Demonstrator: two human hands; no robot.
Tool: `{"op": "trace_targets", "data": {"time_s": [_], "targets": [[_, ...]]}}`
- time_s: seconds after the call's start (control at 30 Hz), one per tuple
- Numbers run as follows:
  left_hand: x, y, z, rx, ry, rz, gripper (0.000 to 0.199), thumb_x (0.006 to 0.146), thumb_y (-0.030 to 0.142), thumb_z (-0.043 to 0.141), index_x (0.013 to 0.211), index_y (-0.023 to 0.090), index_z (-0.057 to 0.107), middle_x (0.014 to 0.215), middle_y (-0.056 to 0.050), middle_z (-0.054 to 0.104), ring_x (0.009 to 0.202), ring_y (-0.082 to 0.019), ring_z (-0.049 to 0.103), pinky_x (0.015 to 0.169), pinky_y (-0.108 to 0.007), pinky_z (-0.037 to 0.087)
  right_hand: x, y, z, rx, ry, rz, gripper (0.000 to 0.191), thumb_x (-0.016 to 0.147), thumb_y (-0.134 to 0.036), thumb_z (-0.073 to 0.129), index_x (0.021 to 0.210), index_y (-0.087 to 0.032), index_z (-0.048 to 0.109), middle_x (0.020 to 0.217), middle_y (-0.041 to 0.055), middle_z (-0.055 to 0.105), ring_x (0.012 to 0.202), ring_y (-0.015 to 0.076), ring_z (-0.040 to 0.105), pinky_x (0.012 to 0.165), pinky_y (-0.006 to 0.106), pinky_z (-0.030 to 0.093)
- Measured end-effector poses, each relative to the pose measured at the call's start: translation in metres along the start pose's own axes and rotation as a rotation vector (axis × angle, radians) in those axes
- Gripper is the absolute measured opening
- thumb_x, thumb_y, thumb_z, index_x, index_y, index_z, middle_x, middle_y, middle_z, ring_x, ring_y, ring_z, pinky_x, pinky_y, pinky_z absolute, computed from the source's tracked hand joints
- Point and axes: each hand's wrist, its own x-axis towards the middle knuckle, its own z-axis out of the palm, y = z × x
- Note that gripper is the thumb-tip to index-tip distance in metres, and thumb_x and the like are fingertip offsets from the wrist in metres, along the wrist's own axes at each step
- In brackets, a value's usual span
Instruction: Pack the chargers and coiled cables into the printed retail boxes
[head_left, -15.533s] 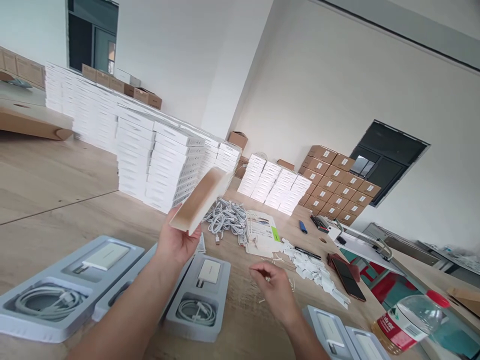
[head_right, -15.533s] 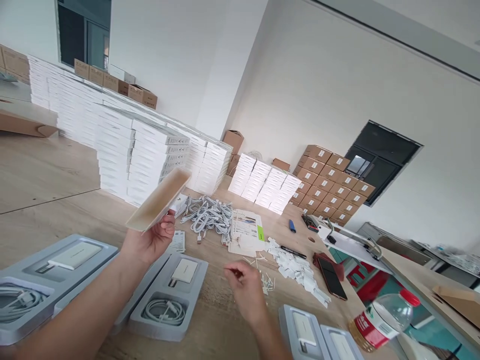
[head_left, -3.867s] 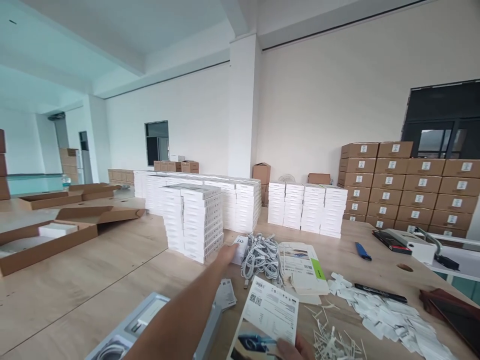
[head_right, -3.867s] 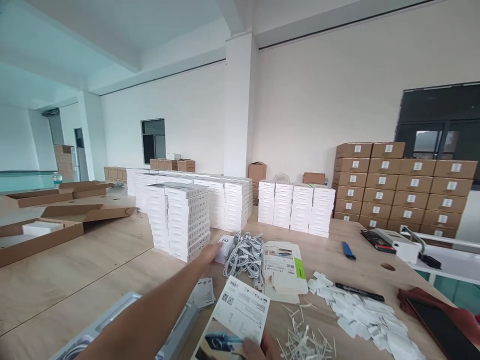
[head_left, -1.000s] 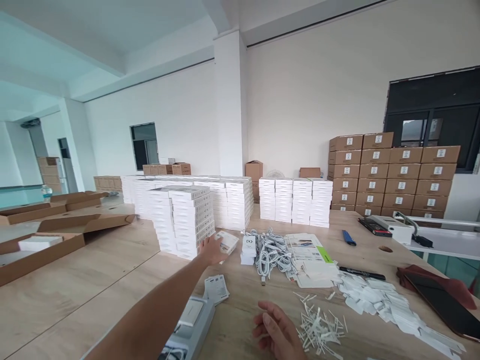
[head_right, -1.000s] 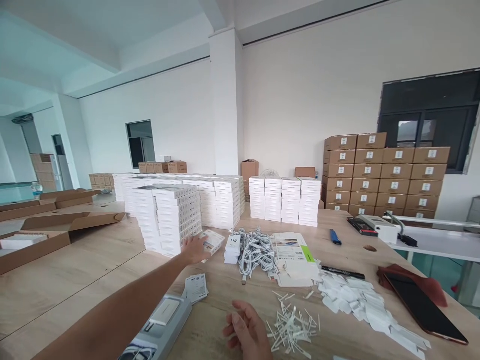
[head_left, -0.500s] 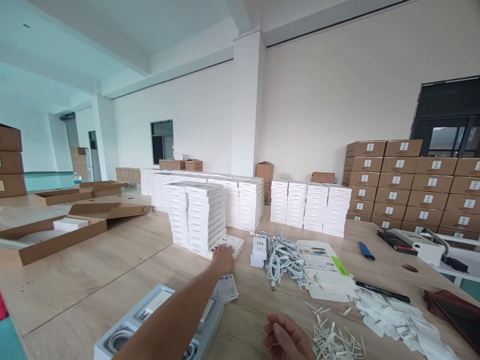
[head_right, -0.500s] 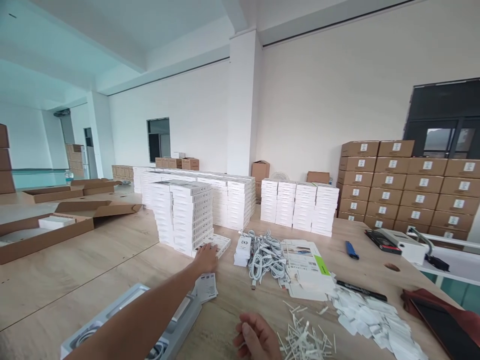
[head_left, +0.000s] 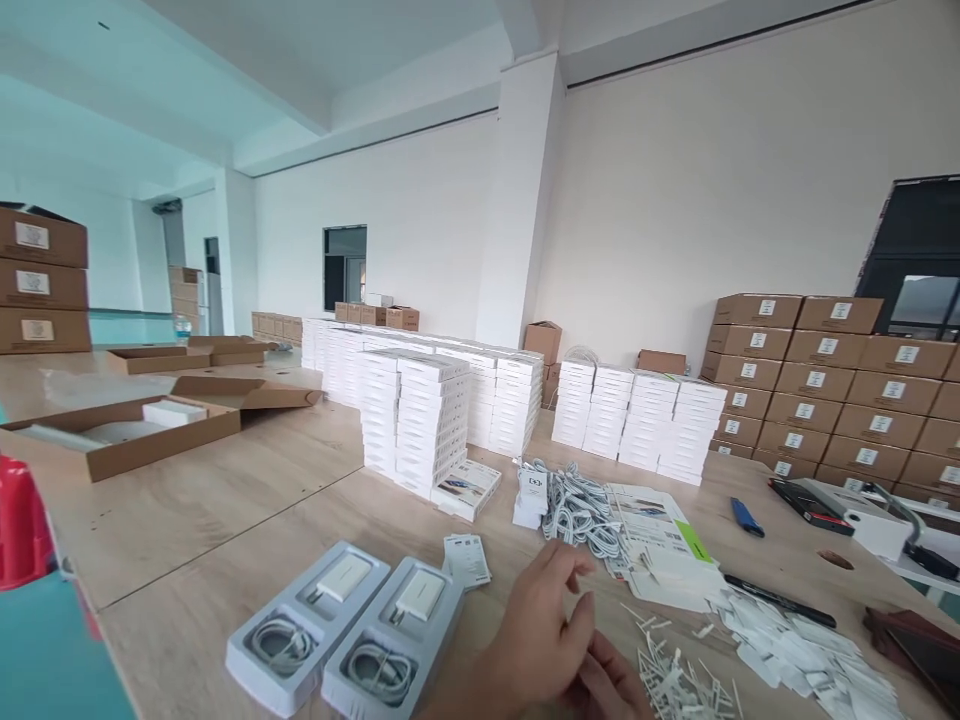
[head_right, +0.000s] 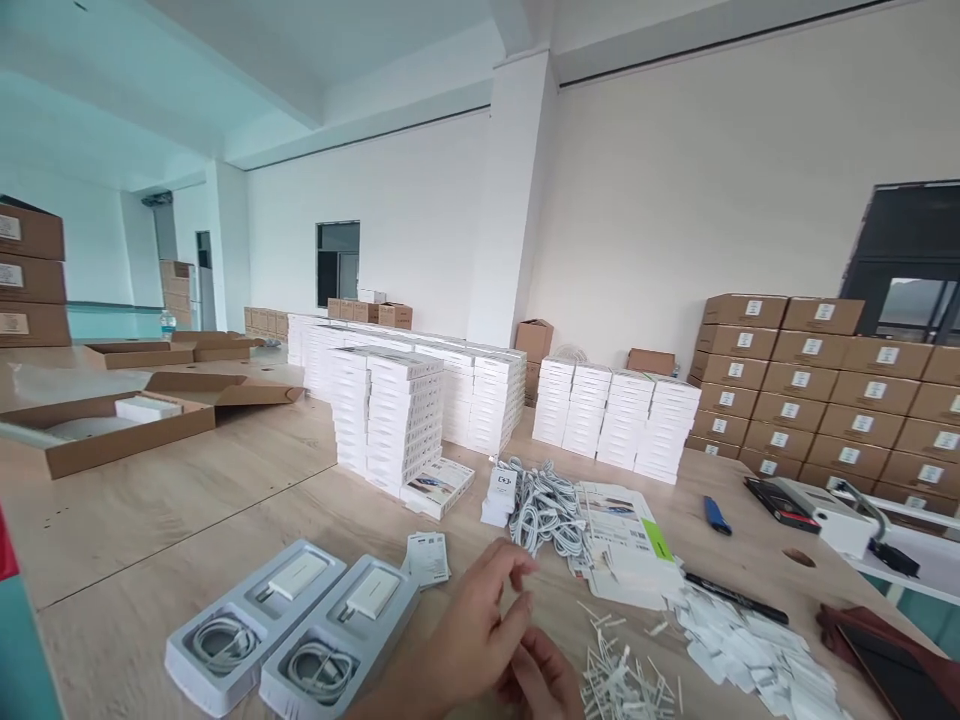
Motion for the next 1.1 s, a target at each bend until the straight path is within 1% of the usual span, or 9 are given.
{"op": "trace_targets", "data": {"time_s": [0.1, 0.2, 0.3, 0.4, 0.57, 0.73, 0.93, 1.0, 1.1], "targets": [[-0.006, -0.010, -0.004, -0.102, 0.036, -0.149, 0.020, 0.087, 0.017, 0.045, 0.103, 0.022, 0.056, 0.084, 0.001, 0.059, 0.073, -0.016, 0.057, 0.070, -0.027, 0.045, -0.003, -0.005, 0.002, -0.033, 0.020, -0.046, 0.044, 0.059, -0.053, 0.088, 0.082, -0.018, 0.077, 0.067, 0.0036, 0.070, 0.057, 0.0140, 0.060, 0.054, 0.024, 0.044], [0.002, -0.024, -0.011, -0.180, 0.064, -0.188, 0.013, 0.090, 0.022, 0.043, 0.097, 0.023, 0.054, 0.075, 0.003, 0.054, 0.070, -0.016, 0.054, 0.067, -0.026, 0.042, -0.003, -0.018, 0.000, -0.212, 0.069, -0.137, 0.044, 0.064, -0.056, 0.083, 0.084, -0.017, 0.076, 0.076, 0.0061, 0.072, 0.062, 0.0177, 0.064, 0.059, 0.028, 0.049], [0.009, -0.028, -0.016, -0.172, 0.038, -0.191, 0.010, 0.091, 0.024, 0.043, 0.096, 0.023, 0.052, 0.074, 0.003, 0.054, 0.069, -0.017, 0.054, 0.066, -0.027, 0.039, 0.011, -0.046, -0.004, -0.642, 0.217, -0.278, 0.039, 0.081, -0.053, 0.066, 0.093, -0.017, 0.074, 0.086, 0.0084, 0.074, 0.078, 0.0225, 0.068, 0.072, 0.033, 0.055], [0.009, -0.028, -0.015, -0.126, 0.003, -0.199, 0.012, 0.089, 0.021, 0.043, 0.096, 0.023, 0.052, 0.074, 0.003, 0.055, 0.068, -0.017, 0.053, 0.065, -0.027, 0.038, 0.045, -0.084, -0.011, -1.326, 0.320, -0.302, 0.038, 0.094, -0.034, 0.044, 0.119, -0.017, 0.066, 0.118, 0.0096, 0.070, 0.109, 0.0218, 0.065, 0.093, 0.032, 0.053], [0.003, -0.035, -0.006, -0.021, -0.039, -0.185, 0.014, 0.086, 0.017, 0.044, 0.095, 0.022, 0.054, 0.078, 0.001, 0.058, 0.070, -0.017, 0.054, 0.066, -0.029, 0.036, 0.106, -0.132, -0.037, -1.724, 0.366, -0.179, 0.069, 0.073, -0.003, 0.051, 0.142, -0.010, 0.049, 0.153, 0.0157, 0.042, 0.144, 0.0282, 0.035, 0.118, 0.039, 0.029], [0.002, -0.047, -0.007, -0.003, -0.029, -0.211, 0.015, 0.081, 0.012, 0.046, 0.090, 0.021, 0.055, 0.082, -0.001, 0.060, 0.077, -0.019, 0.056, 0.071, -0.029, 0.036, 0.111, -0.139, -0.068, -1.992, 0.268, -0.024, 0.073, 0.068, 0.003, 0.049, 0.140, -0.011, 0.053, 0.144, 0.0183, 0.053, 0.136, 0.0332, 0.047, 0.113, 0.049, 0.033], [0.009, -0.050, -0.016, -0.099, -0.017, -0.275, 0.012, 0.081, 0.014, 0.047, 0.083, 0.021, 0.057, 0.078, -0.001, 0.060, 0.075, -0.019, 0.054, 0.069, -0.029, 0.034, 0.091, -0.136, -0.080, -2.150, 0.119, -0.044, 0.070, 0.070, 0.003, 0.053, 0.136, -0.019, 0.058, 0.145, 0.0091, 0.055, 0.136, 0.0251, 0.047, 0.117, 0.037, 0.028], [0.012, -0.051, -0.016, -0.156, -0.025, -0.300, 0.010, 0.080, 0.017, 0.048, 0.080, 0.021, 0.058, 0.078, 0.000, 0.061, 0.075, -0.019, 0.055, 0.069, -0.028, 0.035, 0.087, -0.143, -0.077, -2.156, 0.152, -0.060, 0.059, 0.075, 0.002, 0.051, 0.128, -0.019, 0.065, 0.137, 0.0086, 0.062, 0.130, 0.0236, 0.054, 0.113, 0.034, 0.034], [0.014, -0.052, -0.016, -0.266, -0.041, -0.363, 0.011, 0.081, 0.027, 0.051, 0.075, 0.020, 0.057, 0.078, -0.001, 0.063, 0.077, -0.019, 0.058, 0.067, -0.028, 0.037, 0.077, -0.164, -0.066, -2.138, 0.340, -0.112, 0.042, 0.089, -0.006, 0.042, 0.118, -0.016, 0.071, 0.119, 0.0144, 0.072, 0.111, 0.0286, 0.067, 0.097, 0.039, 0.048]]}}
